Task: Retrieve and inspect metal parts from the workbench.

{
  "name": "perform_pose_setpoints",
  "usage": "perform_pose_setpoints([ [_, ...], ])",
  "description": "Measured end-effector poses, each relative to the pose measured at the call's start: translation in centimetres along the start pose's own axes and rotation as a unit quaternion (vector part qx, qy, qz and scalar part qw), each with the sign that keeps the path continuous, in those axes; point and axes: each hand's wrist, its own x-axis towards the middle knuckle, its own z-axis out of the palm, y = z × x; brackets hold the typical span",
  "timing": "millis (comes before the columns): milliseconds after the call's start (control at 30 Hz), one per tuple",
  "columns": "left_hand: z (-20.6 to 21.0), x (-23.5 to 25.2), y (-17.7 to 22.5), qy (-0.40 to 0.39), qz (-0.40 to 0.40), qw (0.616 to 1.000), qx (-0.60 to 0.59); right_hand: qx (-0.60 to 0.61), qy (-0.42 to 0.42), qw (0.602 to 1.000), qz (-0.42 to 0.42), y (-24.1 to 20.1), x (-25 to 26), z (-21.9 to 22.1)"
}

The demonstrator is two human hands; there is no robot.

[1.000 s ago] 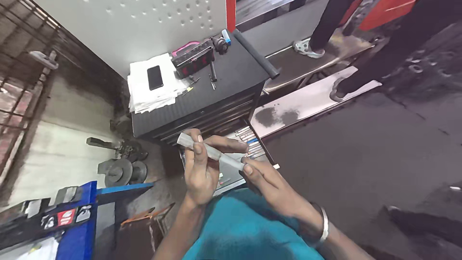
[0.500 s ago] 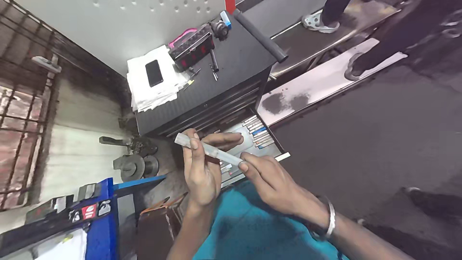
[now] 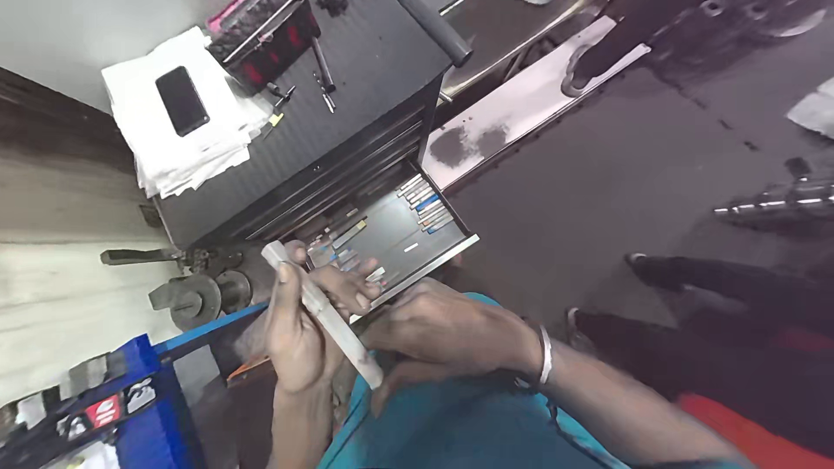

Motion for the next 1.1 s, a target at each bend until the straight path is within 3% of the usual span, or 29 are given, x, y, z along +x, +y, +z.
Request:
perform_pose_setpoints([
  [100,0.1,-0.5,-2.3,0.016,-0.061,0.998,0.001,-0.118,0.106,0.987,0.026,1.6,0.0,0.1],
  [167,-0.6,0.0,-3.9,0.018,-0.092,0.996,-0.005,-0.092,0.155,0.981,0.071,3.4,-0.6,0.0],
  [233,-1.7,1.6,-5.8,0.043,-0.141,0.988,0.055,-0.088,0.147,0.973,0.152,5.7,-1.8,-0.4],
  [300,-4.0,4.3,-9.5,0.029,-0.199,0.964,0.173,-0.097,0.06,0.952,0.285,8.4,-4.1,-0.7],
  [367,-8.4,7.9,-15.3,-0.005,-0.266,0.907,0.328,-0.079,-0.072,0.901,0.42,11.6,-7.3,-1.0],
  [467,-16.4,13.2,-26.3,-0.058,-0.329,0.755,0.565,-0.038,-0.167,0.816,0.552,15.0,-13.5,-0.2],
  [600,-21.4,20.4,-37.5,-0.068,-0.292,0.647,0.701,-0.028,-0.148,0.736,0.66,14.8,-21.6,0.5],
  [767,-21.0,25.9,-44.6,-0.085,-0.311,0.555,0.767,-0.011,-0.095,0.686,0.721,13.2,-28.6,0.6],
  [933,-21.1,25.9,-48.1,-0.071,-0.265,0.537,0.798,-0.015,-0.048,0.686,0.726,13.5,-30.3,0.0],
  [1100,-21.6,24.8,-48.0,-0.061,-0.258,0.561,0.784,-0.013,-0.016,0.692,0.721,14.1,-29.9,-0.2],
])
